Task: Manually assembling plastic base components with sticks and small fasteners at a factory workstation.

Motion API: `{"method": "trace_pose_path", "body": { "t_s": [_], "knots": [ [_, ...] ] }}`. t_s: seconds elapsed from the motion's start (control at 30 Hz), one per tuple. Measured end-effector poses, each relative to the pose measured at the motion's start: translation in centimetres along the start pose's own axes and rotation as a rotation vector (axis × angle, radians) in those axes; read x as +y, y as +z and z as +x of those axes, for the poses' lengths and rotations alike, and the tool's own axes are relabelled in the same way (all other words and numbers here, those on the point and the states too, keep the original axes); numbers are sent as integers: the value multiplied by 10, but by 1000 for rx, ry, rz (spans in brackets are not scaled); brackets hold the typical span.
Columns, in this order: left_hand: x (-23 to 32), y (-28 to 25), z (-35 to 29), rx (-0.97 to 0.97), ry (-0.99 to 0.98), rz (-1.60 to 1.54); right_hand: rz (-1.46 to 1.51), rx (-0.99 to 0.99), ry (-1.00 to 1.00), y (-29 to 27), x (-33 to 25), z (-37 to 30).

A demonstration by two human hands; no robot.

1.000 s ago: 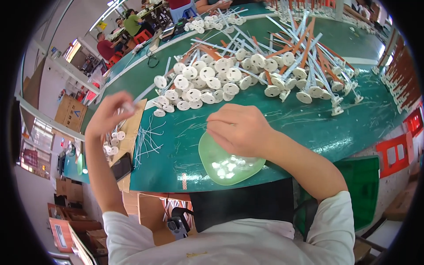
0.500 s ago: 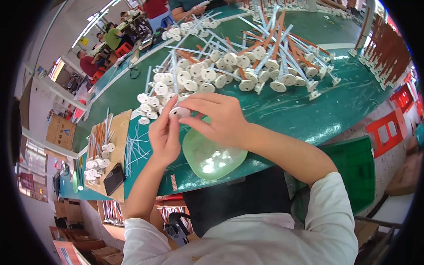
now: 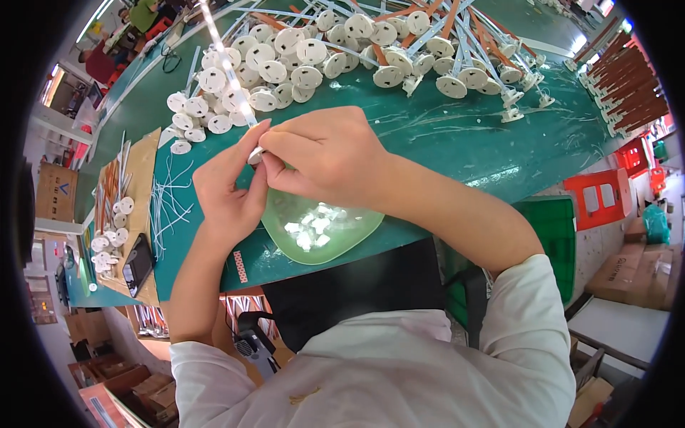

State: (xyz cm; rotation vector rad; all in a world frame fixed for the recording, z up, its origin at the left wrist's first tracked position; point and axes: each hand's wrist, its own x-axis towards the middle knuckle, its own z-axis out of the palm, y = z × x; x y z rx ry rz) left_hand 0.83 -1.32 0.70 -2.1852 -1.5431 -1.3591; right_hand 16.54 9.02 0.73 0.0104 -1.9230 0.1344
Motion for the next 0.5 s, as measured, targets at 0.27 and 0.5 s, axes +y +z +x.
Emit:
{"method": "trace_pose_path", "body": {
  "t_s": [0.27, 0.5],
  "knots": [
    [2, -4, -3, -46, -48, -6, 135, -106, 70, -8, 0, 1],
    [-4, -9, 2, -21, -104, -215, 220, -144, 188, -12, 4, 5]
  ]
}}
